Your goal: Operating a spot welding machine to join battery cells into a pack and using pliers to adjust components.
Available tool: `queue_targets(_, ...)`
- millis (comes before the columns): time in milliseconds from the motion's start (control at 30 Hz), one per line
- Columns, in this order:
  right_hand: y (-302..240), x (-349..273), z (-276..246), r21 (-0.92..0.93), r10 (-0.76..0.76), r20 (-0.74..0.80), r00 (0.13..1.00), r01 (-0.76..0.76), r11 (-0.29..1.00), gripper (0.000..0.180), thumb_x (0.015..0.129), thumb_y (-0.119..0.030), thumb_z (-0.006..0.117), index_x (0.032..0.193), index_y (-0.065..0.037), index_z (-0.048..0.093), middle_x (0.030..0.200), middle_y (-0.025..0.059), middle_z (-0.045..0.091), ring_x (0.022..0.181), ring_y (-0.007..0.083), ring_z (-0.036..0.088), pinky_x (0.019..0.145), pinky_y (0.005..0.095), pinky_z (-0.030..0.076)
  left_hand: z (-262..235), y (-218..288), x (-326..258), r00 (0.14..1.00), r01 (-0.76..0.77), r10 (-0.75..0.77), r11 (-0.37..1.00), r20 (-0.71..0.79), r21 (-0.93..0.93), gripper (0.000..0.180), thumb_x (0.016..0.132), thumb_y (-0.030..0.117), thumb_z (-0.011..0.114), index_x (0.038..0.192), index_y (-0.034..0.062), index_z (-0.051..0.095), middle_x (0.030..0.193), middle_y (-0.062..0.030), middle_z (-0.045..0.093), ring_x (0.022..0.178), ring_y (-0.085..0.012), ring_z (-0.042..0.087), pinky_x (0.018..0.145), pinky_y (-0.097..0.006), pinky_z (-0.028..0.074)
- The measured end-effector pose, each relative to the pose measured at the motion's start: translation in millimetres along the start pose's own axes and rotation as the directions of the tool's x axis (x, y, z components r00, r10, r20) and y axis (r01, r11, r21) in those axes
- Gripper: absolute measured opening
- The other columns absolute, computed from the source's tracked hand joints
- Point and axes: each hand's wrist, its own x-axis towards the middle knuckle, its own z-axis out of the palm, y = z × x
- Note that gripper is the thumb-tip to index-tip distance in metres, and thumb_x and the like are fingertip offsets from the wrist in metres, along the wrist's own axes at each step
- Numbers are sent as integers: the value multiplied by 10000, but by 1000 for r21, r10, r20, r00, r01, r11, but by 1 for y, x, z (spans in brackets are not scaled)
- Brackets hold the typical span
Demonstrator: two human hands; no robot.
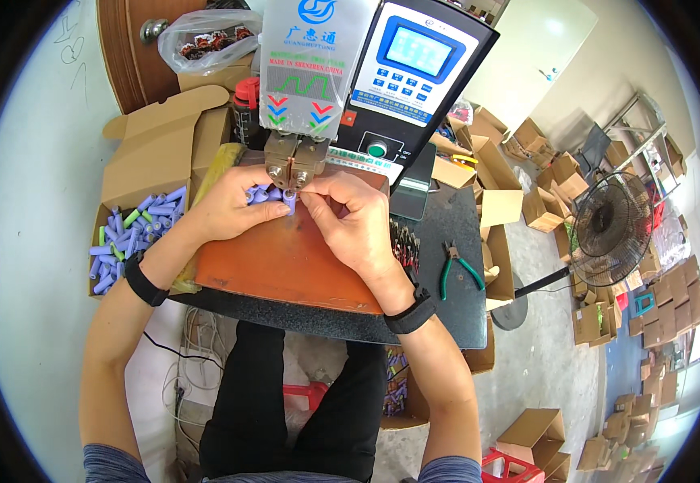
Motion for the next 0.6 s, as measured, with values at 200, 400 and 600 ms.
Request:
queue_targets(200, -8, 1, -1, -127, -87, -4, 996, 86, 988, 91, 791, -27, 690, 881, -18, 703, 754, 64, 656, 582, 130, 570, 537, 248, 447, 0, -1, 0, 1000, -26, 26, 1000, -7, -3, 198, 802, 89, 708, 959, -9, 637, 787, -36, 596, 741, -96, 529, 687, -269, 456)
queue_targets(400, -8, 2, -2, -152, -67, 10, 998, 68, 986, 84, 784, -30, 694, 867, -20, 699, 754, 68, 657, 593, 150, 585, 539, 259, 455, 0, 1, 1, 1000, 28, -28, 999, 3, -37, 206, 802, 91, 708, 973, -2, 641, 791, -36, 602, 737, -101, 531, 687, -271, 455)
queue_targets(600, -9, 2, -1, -163, -103, 6, 995, 103, 981, 84, 780, -33, 694, 864, -31, 699, 754, 65, 656, 595, 159, 593, 541, 265, 460, 1, 0, -1, 1000, -3, 3, 1000, -5, -18, 239, 793, 108, 715, 992, 1, 638, 787, -44, 604, 734, -110, 536, 695, -282, 459)
